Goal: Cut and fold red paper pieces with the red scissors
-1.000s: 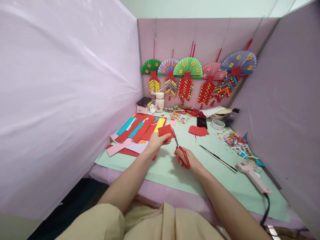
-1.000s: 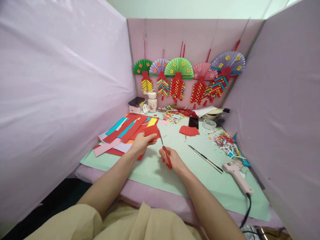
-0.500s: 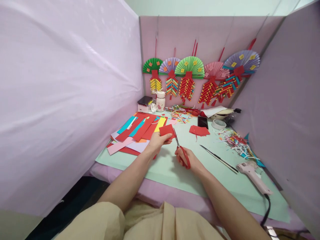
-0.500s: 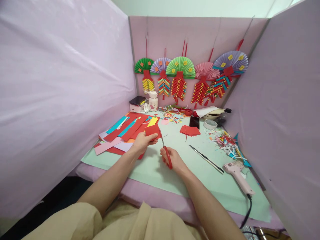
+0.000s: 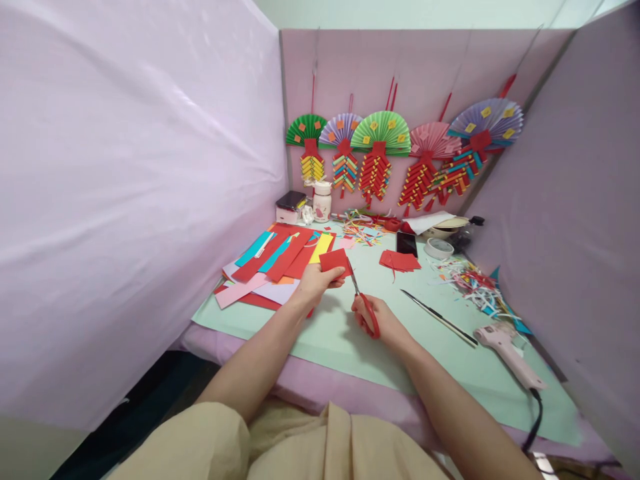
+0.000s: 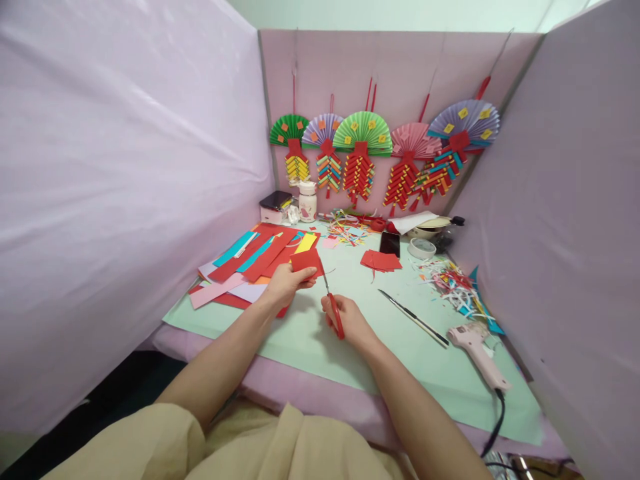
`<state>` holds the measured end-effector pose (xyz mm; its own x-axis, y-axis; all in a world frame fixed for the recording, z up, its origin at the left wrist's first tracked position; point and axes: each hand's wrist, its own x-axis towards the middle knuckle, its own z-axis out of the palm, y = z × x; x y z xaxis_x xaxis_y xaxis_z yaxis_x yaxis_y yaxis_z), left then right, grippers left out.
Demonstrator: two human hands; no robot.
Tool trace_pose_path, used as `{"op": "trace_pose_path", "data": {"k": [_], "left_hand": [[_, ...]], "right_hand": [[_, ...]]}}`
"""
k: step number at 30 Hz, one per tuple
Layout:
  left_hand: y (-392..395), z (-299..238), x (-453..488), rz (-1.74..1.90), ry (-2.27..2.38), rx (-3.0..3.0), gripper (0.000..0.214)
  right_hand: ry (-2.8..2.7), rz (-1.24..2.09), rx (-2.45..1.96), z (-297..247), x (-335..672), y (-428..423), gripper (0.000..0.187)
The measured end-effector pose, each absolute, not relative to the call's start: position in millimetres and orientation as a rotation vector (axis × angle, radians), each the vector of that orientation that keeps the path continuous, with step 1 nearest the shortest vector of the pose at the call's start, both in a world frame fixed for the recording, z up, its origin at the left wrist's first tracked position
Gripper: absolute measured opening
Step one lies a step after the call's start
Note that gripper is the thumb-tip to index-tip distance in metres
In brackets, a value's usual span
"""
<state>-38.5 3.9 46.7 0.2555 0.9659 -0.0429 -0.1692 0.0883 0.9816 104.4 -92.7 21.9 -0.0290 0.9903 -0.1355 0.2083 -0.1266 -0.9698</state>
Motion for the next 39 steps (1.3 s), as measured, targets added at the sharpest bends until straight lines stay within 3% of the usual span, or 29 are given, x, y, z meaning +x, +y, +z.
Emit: {"op": "trace_pose_path", "data": {"k": [22,32,39], "left_hand": [[5.1,45.3,-37.1,1.033,0.933,1.079,0.019],[-1.7,47.6,-35.4,1.044,0.781,1.124,0.032],[-6.2,47.3,-34.0,1.013,0.755,1.227,0.038]], "right_hand": [[-1.281,1.168,-1.504,16.1,99.0,-90.8,0.049],[-0.976,1.378,-1.229,15.9,107.7,-82.9,0.058],[-0.994,1.112,-1.189,21.9,111.4,-79.9,0.044]]}}
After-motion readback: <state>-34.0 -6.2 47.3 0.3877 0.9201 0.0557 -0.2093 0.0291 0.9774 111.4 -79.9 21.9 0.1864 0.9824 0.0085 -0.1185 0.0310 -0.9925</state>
